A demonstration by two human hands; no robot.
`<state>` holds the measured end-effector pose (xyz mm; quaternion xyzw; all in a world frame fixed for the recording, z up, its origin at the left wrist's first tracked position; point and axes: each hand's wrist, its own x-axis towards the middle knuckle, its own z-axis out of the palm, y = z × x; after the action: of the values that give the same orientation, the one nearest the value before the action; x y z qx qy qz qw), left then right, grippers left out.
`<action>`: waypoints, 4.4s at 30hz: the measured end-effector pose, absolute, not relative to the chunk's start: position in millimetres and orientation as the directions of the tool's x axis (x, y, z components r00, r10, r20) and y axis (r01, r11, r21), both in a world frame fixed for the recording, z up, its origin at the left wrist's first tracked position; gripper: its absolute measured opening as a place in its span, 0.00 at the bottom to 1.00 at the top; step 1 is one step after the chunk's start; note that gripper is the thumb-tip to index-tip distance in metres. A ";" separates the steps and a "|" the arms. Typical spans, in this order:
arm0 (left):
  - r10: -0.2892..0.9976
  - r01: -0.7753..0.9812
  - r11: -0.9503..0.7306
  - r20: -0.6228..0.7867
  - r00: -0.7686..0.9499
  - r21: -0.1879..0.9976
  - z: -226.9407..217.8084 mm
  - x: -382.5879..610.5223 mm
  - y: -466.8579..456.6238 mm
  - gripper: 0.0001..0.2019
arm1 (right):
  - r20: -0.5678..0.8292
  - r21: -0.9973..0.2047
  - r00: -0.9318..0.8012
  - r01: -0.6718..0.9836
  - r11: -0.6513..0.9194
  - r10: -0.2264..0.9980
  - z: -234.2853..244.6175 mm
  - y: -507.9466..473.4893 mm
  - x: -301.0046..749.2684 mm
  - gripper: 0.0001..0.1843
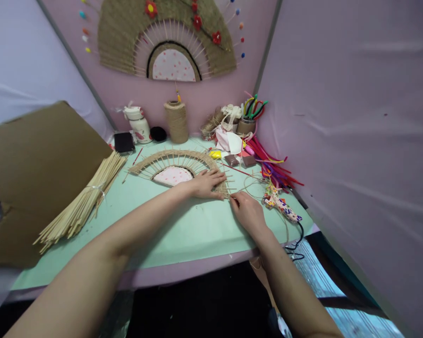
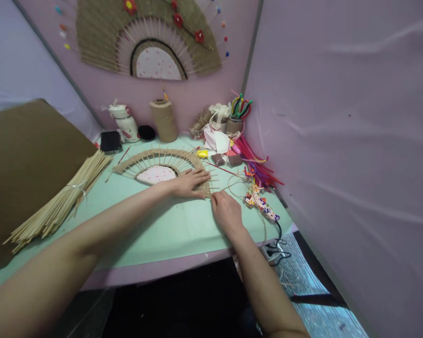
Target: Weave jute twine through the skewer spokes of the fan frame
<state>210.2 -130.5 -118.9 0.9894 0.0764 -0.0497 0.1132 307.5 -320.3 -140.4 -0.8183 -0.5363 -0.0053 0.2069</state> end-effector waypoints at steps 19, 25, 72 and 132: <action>0.029 0.024 -0.999 0.296 0.955 0.021 -135.0 188.7 -158.3 0.14 | 0.290 -0.422 0.401 0.868 -0.260 0.869 -142.5 -333.9 300.6 0.15; -0.047 -0.022 -0.996 0.302 0.952 -0.086 -134.2 186.9 -164.1 0.14 | 0.315 -0.457 0.386 0.862 -0.218 0.867 -139.9 -341.2 302.6 0.16; 0.007 -0.113 -0.960 0.421 0.907 0.258 -141.5 152.5 -179.8 0.12 | 0.417 -0.517 0.227 0.856 0.024 0.880 -152.1 -352.7 261.5 0.11; 0.385 0.320 -0.912 0.266 0.884 0.257 -146.5 135.8 -183.3 0.08 | 0.420 -0.305 0.398 0.908 -0.286 0.816 -150.0 -318.5 261.6 0.05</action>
<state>135.8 -183.3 -146.5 0.9650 0.1826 0.1575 0.1035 261.6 -318.5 -150.0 -0.7966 -0.5412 -0.0913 0.2533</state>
